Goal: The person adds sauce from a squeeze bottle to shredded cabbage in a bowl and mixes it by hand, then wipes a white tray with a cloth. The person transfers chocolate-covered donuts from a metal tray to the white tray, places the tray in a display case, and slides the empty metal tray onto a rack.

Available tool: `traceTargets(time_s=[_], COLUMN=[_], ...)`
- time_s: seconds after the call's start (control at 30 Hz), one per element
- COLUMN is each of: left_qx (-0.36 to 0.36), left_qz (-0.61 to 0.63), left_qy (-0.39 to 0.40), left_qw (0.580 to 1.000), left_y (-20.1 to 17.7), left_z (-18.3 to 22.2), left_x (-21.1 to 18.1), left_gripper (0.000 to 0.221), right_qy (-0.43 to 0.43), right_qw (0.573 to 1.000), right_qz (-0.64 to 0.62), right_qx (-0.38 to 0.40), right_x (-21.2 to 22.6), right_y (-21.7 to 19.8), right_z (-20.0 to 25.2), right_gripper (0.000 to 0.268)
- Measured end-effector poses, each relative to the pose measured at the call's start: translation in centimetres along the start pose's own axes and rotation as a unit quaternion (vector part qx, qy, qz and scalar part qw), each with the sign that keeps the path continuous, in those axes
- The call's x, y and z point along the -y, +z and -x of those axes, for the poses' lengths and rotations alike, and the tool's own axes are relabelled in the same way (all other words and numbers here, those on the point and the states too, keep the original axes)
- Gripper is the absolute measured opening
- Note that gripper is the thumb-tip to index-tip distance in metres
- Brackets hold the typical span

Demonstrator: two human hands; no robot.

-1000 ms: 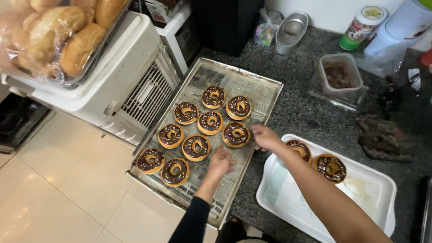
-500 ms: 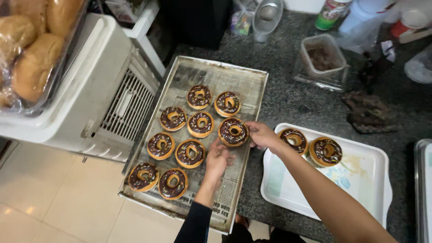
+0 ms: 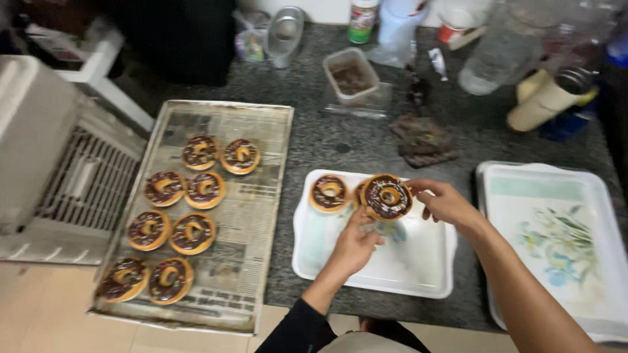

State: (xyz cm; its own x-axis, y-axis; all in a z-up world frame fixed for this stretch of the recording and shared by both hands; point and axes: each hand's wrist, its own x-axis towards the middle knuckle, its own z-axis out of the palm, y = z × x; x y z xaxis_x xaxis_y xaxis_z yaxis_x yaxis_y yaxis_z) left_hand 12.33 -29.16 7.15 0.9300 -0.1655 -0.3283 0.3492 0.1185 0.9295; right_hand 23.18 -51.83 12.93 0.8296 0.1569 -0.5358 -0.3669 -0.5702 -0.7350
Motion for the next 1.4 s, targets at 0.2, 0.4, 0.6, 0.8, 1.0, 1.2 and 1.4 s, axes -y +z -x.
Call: traceTargets(time_s=[0.2,0.4,0.6,0.8,1.0,1.2,1.4], left_qx=[0.049,-0.003,-0.026,-0.227,-0.213,-0.166,-0.347], left_qz=[0.001,0.045,0.044,0.140,0.161,0.038,0.049], left_qy=[-0.086,-0.130,-0.147,-0.118,-0.122,-0.107,0.124], left_qw=[0.995,0.990,0.988,0.957,0.956,0.979,0.928], left_y=[9.0,10.7,8.4,3.8,2.5,2.8,-2.7], left_z=[-3.3,-5.4,-4.4,-3.6,-6.1,-2.1,11.2], left_x=[3.9,5.6,7.6,9.7,9.2,7.9,-1.1], left_gripper=[0.063,0.065,0.072,0.063,0.048,0.043,0.050], right_qy=[0.051,0.037,-0.058,-0.175,-0.258,-0.299,-0.311], right_qw=[0.998,0.997,0.981,0.969,0.958,0.951,0.922], right_qz=[0.030,0.073,0.170,0.104,-0.004,-0.039,-0.143], right_qx=[-0.008,0.001,-0.073,-0.140,-0.122,-0.072,0.183], right_x=[-8.3,-10.6,-10.5,-8.7,-4.0,0.9,11.3], right_y=[-5.7,-5.6,-6.4,-6.8,-4.3,0.1,13.0], right_z=[-0.6,-3.8,-3.3,-3.0,-2.2,-1.8,2.0], right_gripper=[0.041,0.041,0.043,0.038,0.030,0.031,0.036])
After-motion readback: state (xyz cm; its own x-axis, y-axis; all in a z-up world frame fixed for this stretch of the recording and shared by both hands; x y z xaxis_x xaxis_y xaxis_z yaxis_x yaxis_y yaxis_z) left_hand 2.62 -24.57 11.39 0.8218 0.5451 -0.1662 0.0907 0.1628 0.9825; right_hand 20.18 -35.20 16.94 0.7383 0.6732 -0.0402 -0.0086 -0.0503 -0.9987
